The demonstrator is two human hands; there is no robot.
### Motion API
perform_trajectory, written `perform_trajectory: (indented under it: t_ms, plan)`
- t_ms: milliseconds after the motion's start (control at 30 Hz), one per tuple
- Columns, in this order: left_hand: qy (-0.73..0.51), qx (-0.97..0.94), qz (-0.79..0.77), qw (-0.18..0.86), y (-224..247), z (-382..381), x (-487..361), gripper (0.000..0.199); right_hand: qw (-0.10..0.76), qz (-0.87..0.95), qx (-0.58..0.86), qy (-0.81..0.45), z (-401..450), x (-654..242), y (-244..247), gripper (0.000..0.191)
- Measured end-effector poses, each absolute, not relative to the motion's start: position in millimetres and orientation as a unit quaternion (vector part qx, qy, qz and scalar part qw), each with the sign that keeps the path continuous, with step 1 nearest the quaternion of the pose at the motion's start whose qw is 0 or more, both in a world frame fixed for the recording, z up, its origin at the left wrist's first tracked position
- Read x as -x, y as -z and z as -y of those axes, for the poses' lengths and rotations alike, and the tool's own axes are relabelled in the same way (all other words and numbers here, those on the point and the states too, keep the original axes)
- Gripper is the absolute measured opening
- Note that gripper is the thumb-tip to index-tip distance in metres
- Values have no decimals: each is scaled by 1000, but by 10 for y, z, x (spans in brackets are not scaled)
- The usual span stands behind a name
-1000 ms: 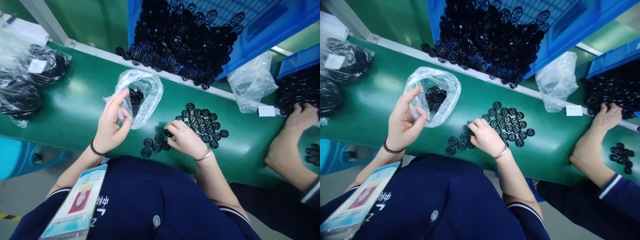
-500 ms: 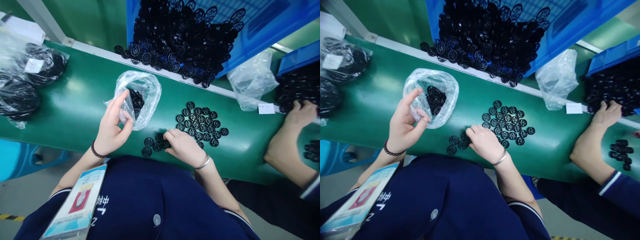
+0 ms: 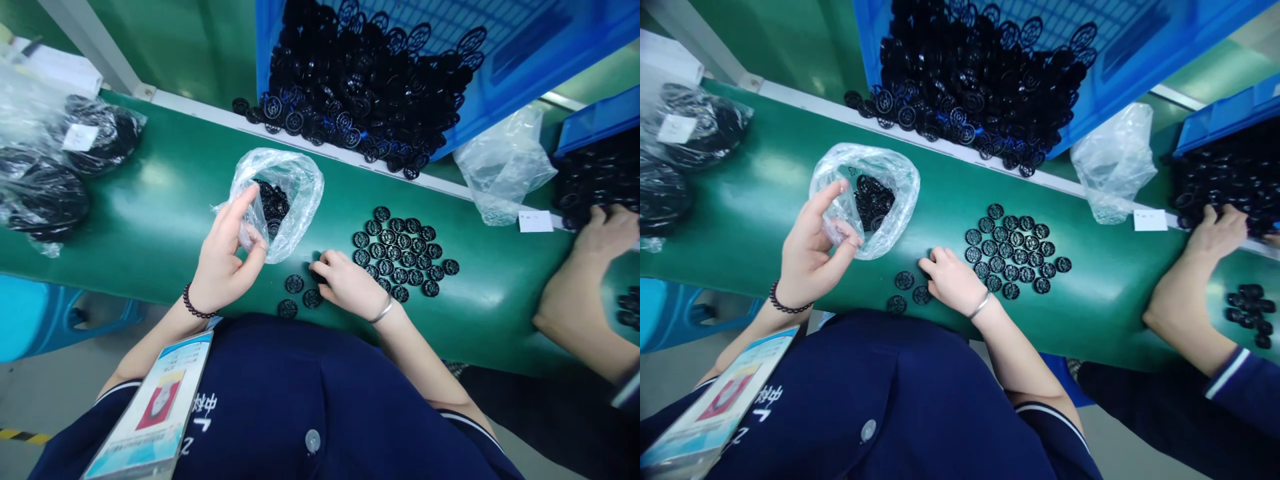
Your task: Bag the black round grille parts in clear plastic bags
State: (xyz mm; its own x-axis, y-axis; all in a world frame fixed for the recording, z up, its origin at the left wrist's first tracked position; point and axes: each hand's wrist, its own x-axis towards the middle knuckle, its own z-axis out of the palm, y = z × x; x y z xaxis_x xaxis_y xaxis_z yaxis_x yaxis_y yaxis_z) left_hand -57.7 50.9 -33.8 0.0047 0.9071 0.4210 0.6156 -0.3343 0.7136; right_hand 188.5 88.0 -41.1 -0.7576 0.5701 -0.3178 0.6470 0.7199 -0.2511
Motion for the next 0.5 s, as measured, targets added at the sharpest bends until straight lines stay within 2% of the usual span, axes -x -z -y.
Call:
perform_trajectory:
  t_ms: [67, 200, 267, 333, 433, 500]
  plan:
    - [-444, -680, -554, 184, 354, -479, 584, 61, 78, -931, -314, 170, -947, -1829, 316, 25]
    - [-445, -679, -546, 209, 344, -452, 550, 60, -115, -937, -288, 162, -1053, -1661, -18, 32]
    - [-447, -680, -543, 206, 325, -449, 540, 59, -175, -928, -296, 145, -1068, -1590, -142, 36]
    - [-449, -679, -546, 197, 314, -445, 554, 59, -146, -933, -301, 135, -1037, -1572, -172, 31]
    - [-455, -675, -551, 182, 328, -439, 606, 61, 7, -945, -295, 138, -891, -1640, -34, 21]
    - [-460, -671, -555, 173, 347, -443, 634, 60, 96, -939, -298, 144, -761, -1707, 122, 28]
